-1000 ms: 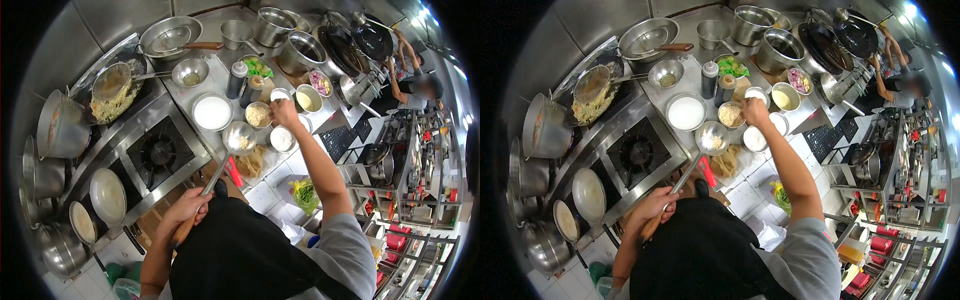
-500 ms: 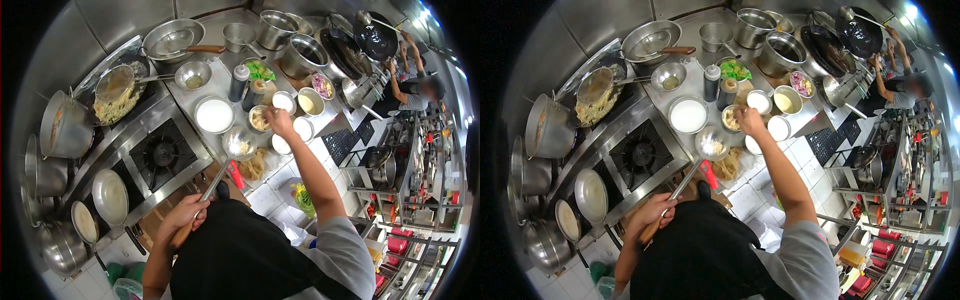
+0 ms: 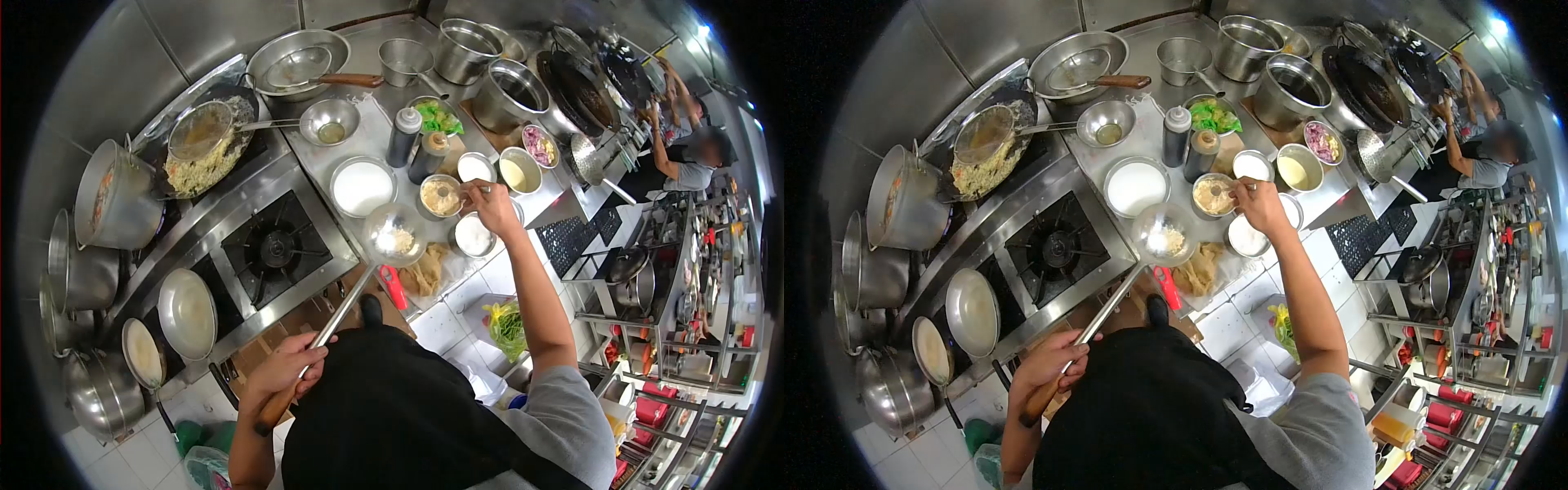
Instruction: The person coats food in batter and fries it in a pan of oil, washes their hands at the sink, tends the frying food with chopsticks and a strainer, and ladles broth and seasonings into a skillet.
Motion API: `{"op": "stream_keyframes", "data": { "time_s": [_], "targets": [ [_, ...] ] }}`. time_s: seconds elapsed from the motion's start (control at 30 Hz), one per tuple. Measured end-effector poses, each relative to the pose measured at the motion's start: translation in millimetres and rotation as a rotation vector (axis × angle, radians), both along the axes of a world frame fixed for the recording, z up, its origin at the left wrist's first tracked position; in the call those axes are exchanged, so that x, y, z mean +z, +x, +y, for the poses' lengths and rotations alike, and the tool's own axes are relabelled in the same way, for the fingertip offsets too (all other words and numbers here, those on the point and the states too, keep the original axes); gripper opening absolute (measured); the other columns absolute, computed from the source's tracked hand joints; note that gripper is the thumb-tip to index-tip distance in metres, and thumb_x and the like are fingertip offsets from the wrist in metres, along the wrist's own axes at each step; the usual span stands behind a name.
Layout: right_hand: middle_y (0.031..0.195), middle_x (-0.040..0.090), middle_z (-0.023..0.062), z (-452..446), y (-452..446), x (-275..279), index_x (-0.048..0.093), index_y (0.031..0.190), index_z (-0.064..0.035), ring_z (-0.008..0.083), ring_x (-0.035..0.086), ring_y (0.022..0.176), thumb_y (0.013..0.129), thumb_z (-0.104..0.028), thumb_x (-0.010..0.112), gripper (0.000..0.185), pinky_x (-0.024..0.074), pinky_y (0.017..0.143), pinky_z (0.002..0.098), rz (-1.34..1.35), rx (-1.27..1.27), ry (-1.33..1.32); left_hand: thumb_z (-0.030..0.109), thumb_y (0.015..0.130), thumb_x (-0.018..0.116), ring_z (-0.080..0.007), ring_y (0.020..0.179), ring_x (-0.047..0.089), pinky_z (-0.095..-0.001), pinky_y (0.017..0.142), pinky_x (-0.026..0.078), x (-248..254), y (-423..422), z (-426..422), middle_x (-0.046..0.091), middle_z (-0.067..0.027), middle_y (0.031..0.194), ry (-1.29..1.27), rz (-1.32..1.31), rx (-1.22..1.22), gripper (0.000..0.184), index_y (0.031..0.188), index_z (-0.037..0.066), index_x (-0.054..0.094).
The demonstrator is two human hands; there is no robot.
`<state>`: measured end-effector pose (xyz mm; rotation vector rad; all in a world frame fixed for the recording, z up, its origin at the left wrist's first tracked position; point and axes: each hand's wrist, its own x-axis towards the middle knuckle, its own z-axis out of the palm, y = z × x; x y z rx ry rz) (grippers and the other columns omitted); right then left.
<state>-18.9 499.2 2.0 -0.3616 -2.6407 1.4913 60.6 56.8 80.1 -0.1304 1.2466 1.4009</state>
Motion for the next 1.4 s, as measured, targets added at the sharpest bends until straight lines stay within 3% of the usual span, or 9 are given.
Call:
{"op": "stream_keyframes", "data": {
  "time_s": [0.2,0.3,0.43,0.57,0.97,1.13,1.27,1.37,1.4],
  "targets": [
    [0.077,0.067,0.0127,16.0,9.3,-50.2,0.063,0.093,0.0092,0.0158,0.064,0.064,0.093,-0.012,0.047,0.026,0.0521,0.061,0.0287,0.036,-0.044,-0.141,0.012,0.097,0.039,-0.0095,0.038,0.039,-0.0226,0.036,0.033,-0.9,10.6,-17.2,0.039,-0.0005,0.058,0.001,0.009,0.093,0.036,0.131,0.001,0.041],
    [0.08,0.068,0.0111,18.5,22.0,-9.8,0.064,0.097,0.0059,0.015,0.064,0.066,0.095,-0.016,0.046,0.028,0.0504,0.061,0.0273,-0.017,-0.126,-0.274,0.013,0.097,0.04,-0.0094,0.038,0.039,-0.0228,0.036,0.032,3.1,14.7,-19.0,0.039,-0.0005,0.058,-0.019,-0.019,0.164,0.037,0.132,0.001,0.041],
    [0.078,0.068,0.0096,26.7,22.4,-59.1,0.065,0.096,0.0044,0.0144,0.064,0.066,0.095,-0.017,0.046,0.028,0.0487,0.059,0.0252,-0.085,-0.128,-0.254,0.014,0.097,0.041,-0.0092,0.038,0.038,-0.0228,0.036,0.031,0.7,17.6,-19.7,0.039,-0.0004,0.058,-0.024,-0.002,0.198,0.036,0.13,0.0,0.043],
    [0.077,0.068,0.0112,12.3,16.4,-18.4,0.064,0.096,0.0069,0.015,0.064,0.066,0.094,-0.014,0.049,0.026,0.0504,0.061,0.0263,-0.006,-0.083,-0.212,0.019,0.098,0.043,-0.0089,0.04,0.042,-0.0238,0.035,0.036,-1.9,18.0,-22.1,0.039,0.0002,0.059,-0.023,-0.04,0.205,0.035,0.13,0.004,0.043],
    [0.076,0.068,0.0126,16.4,11.9,-42.0,0.064,0.093,0.0082,0.0152,0.064,0.062,0.092,-0.014,0.05,0.026,0.0516,0.061,0.0291,-0.098,-0.027,-0.058,0.017,0.097,0.044,-0.0091,0.04,0.041,-0.0233,0.035,0.034,4.2,10.2,-12.4,0.04,0.0001,0.059,0.021,-0.052,0.217,0.034,0.129,0.004,0.044],
    [0.074,0.061,0.0268,12.4,17.0,10.8,0.065,0.087,0.0021,0.0391,0.062,0.069,0.087,-0.009,0.054,0.016,0.0498,0.062,0.041,0.006,-0.026,0.371,0.017,0.097,0.044,-0.0094,0.04,0.041,-0.0233,0.036,0.033,0.0,9.7,-13.6,0.04,-0.0002,0.059,0.036,-0.051,0.224,0.034,0.128,0.004,0.045],
    [0.071,0.06,0.026,-3.9,30.4,-32.9,0.064,0.082,0.0019,0.0407,0.06,0.068,0.086,-0.009,0.054,0.015,0.0487,0.061,0.0429,0.086,0.125,0.506,0.016,0.097,0.044,-0.0096,0.04,0.04,-0.0234,0.036,0.033,2.2,6.8,-11.7,0.041,-0.0003,0.059,0.007,-0.04,0.214,0.034,0.128,0.004,0.045],
    [0.07,0.062,0.0234,5.0,33.2,-34.2,0.064,0.085,0.0026,0.0354,0.063,0.065,0.088,-0.01,0.054,0.017,0.0494,0.061,0.0391,0.098,0.024,0.299,0.017,0.097,0.044,-0.0095,0.04,0.04,-0.0236,0.036,0.033,1.5,6.9,-13.1,0.04,-0.0002,0.059,0.007,-0.048,0.222,0.034,0.128,0.004,0.045],
    [0.071,0.065,0.0179,12.4,33.0,-33.2,0.065,0.09,0.0041,0.0259,0.063,0.064,0.091,-0.013,0.052,0.021,0.0492,0.06,0.0344,0.087,-0.009,0.178,0.017,0.097,0.044,-0.0094,0.04,0.04,-0.0237,0.036,0.033,1.6,6.7,-12.7,0.04,0.0,0.059,0.001,-0.057,0.214,0.034,0.128,0.004,0.045]
  ]
}}
